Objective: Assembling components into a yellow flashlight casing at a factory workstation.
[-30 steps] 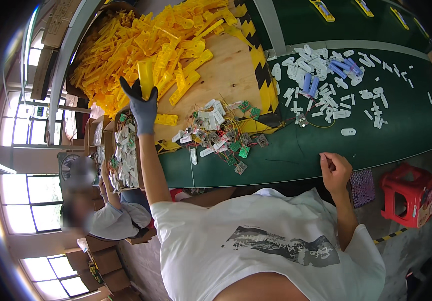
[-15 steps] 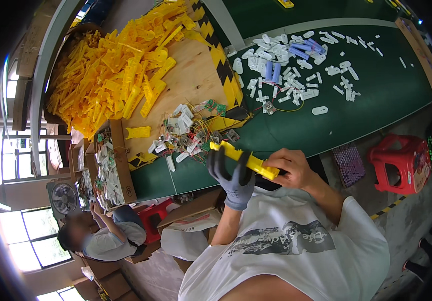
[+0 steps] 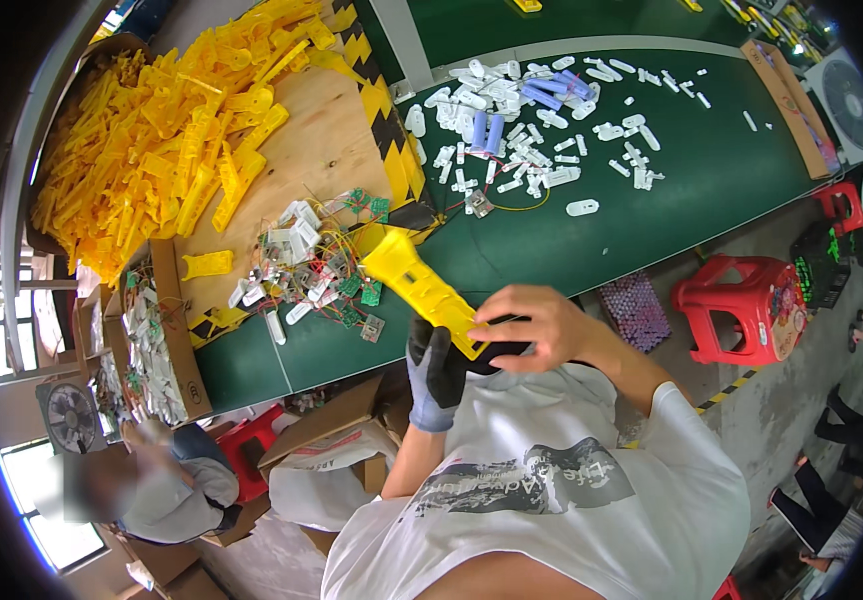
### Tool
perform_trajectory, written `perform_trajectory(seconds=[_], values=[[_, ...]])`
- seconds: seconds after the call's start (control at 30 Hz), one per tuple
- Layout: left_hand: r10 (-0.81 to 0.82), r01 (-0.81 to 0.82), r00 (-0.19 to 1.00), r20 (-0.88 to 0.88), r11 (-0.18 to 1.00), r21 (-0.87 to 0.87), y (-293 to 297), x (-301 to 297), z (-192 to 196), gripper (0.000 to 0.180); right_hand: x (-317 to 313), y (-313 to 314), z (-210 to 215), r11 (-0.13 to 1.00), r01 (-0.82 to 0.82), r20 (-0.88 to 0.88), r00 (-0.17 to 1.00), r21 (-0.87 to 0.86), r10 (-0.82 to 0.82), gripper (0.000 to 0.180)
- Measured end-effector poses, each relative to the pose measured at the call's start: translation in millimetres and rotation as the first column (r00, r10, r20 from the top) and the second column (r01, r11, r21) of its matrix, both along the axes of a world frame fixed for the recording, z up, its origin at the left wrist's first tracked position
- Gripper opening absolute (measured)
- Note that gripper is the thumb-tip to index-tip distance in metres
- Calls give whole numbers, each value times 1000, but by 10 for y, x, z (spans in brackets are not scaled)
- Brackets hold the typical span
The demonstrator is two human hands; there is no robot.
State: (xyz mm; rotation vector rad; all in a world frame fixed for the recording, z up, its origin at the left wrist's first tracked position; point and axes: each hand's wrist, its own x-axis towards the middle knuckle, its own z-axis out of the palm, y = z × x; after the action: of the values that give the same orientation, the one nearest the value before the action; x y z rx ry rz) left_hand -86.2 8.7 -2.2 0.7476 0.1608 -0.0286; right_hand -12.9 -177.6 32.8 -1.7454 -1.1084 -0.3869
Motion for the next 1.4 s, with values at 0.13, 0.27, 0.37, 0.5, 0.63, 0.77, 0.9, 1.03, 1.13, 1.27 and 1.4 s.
perform_trajectory(seconds=[0.13,0.27,0.37,0.5,0.63,0.77,0.9,1.03,1.13,1.27,1.4], values=[[54,-52,998,33,997,-53,76,86,-214,59,555,-476,93,859,429,-57,885,-279,-461,25],[-35,41,997,64,995,-96,59,145,-120,71,1166,-814,47,544,497,231,844,-676,-484,29],[-49,53,998,48,995,-82,46,196,-258,70,1382,-767,116,518,409,294,910,-751,-291,26],[-1,0,998,62,1000,14,-46,327,-231,48,1537,-611,154,416,442,469,882,-794,-42,21],[-23,10,998,62,979,204,-48,313,-165,44,1412,-425,584,783,450,621,777,-429,-106,14],[16,-10,999,-50,994,110,-107,341,-90,44,875,-596,1033,904,317,542,724,289,-427,23],[45,-33,997,-66,986,166,-141,415,-56,54,602,-720,592,153,308,-271,937,939,-223,31],[62,-72,997,42,954,292,-165,499,110,52,160,-453,-343,571,339,-355,931,748,-89,30],[-55,17,995,87,921,388,-129,499,274,51,-28,-204,-431,653,420,-429,889,631,-158,28],[-197,46,967,158,751,659,-114,479,289,54,11,-252,-422,829,268,-376,923,491,-76,29],[-146,-27,962,229,786,617,-125,414,184,55,14,-311,-245,934,266,-372,913,238,-165,26]])
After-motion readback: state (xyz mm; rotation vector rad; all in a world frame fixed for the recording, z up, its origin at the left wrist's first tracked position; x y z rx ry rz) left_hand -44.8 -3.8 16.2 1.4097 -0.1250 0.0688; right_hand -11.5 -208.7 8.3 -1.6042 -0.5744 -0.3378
